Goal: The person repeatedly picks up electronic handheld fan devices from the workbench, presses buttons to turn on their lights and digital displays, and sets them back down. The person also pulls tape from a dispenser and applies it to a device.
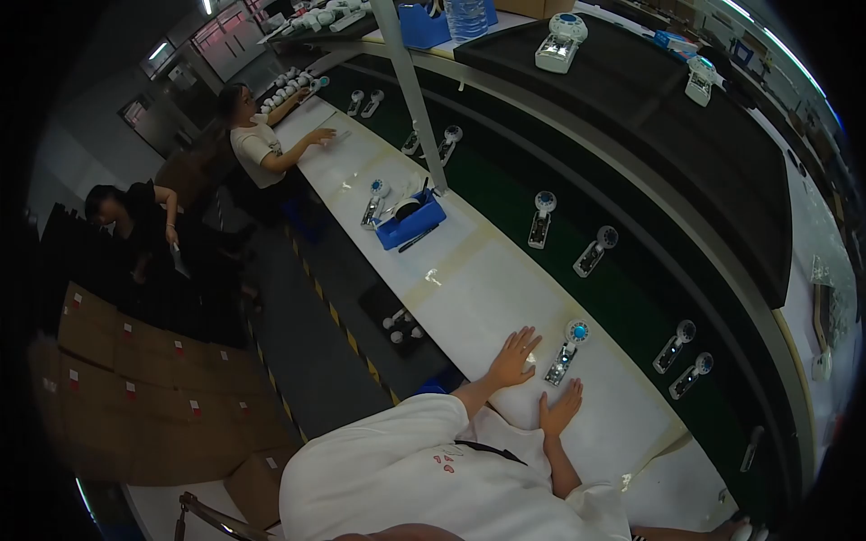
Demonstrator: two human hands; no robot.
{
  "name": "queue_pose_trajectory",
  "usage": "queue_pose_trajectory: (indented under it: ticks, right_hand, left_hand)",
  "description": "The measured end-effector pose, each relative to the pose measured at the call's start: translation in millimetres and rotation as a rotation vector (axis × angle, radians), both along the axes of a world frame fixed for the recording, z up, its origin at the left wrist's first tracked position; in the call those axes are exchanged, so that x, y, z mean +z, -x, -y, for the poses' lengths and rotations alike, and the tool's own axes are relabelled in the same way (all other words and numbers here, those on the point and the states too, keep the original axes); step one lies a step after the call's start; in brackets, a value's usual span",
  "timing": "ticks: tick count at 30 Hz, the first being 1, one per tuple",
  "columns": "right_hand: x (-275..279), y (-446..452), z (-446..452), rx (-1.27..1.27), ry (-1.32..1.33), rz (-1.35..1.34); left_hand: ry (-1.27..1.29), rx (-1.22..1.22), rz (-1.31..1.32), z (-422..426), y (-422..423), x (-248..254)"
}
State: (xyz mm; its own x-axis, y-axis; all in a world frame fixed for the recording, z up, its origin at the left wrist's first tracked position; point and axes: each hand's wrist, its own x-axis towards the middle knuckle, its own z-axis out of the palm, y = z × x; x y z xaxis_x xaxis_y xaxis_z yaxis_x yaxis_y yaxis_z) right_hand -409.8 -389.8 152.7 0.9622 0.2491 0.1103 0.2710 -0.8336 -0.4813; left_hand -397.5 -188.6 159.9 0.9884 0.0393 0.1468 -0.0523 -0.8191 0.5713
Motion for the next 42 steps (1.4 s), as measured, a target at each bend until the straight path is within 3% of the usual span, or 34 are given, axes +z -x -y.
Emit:
queue_pose_trajectory:
  ticks: [7, 9, 16, 19, 21, 22, 24, 25, 28, 30, 32, 34, 37, 39, 40, 42]
  right_hand:
    - [25.3, 4.6, -12.9, -0.063, 0.01, 0.037]
    - [35.2, -1.6, -27.0, -0.082, -0.054, 0.117]
    - [60.1, -17.3, -62.3, -0.135, -0.188, -0.015]
    - [64.0, -17.7, -64.3, -0.223, -0.279, 0.021]
    - [70.3, -24.6, -65.1, -0.423, -0.697, -0.239]
    - [79.7, -26.4, -69.3, -0.439, -0.702, -0.243]
    - [103.7, -22.9, -79.2, -0.312, -0.457, -0.099]
    - [102.9, -19.7, -86.6, -0.335, -0.45, -0.102]
    - [95.6, -33.2, -72.5, -0.392, -0.58, -0.1]
    - [84.5, -46.8, -34.0, -0.431, -0.248, -0.191]
    - [99.0, -78.9, -5.7, -0.548, -0.044, -0.019]
    - [119.5, -117.9, 19.6, -0.671, 0.135, 0.141]
    - [129.0, -172.6, 64.8, -0.672, 0.325, 0.134]
    - [108.2, -209.5, 97.5, -0.633, 0.294, 0.073]
    - [126.0, -218.2, 84.5, -0.619, 0.274, 0.088]
    - [166.3, -231.2, 63.1, -0.752, 0.408, -0.345]
  left_hand:
    - [0.055, -0.011, 0.007, -4.7, 9.7, 25.5]
    - [0.098, -0.024, -0.01, -8.9, 9.7, 34.1]
    - [0.105, -0.173, -0.047, -28.4, 5.7, 40.2]
    - [0.241, -0.151, -0.054, -26.8, -4.3, 58.9]
    - [0.5, -0.022, -0.396, -11.2, -23.1, 80.2]
    - [0.492, -0.032, -0.408, -4.1, -31.5, 86.8]
    - [0.589, 0.032, -0.677, 9.9, -39.8, 106.0]
    - [0.529, 0.144, -0.591, 16.3, -39.2, 109.1]
    - [0.413, 0.116, -0.647, 28.9, -49.5, 102.1]
    - [0.362, 0.065, -0.656, 34.9, -53.7, 111.0]
    - [0.315, 0.033, -0.693, 27.8, -51.7, 123.1]
    - [0.413, -0.08, -0.674, 16.7, -47.5, 129.7]
    - [0.59, -0.136, -0.543, 9.2, -38.5, 95.4]
    - [0.7, -0.124, -0.62, -2.2, -38.5, 116.8]
    - [0.812, -0.126, -0.706, -8.8, -37.4, 125.9]
    - [0.804, -0.091, -0.662, -14.5, -29.1, 136.3]
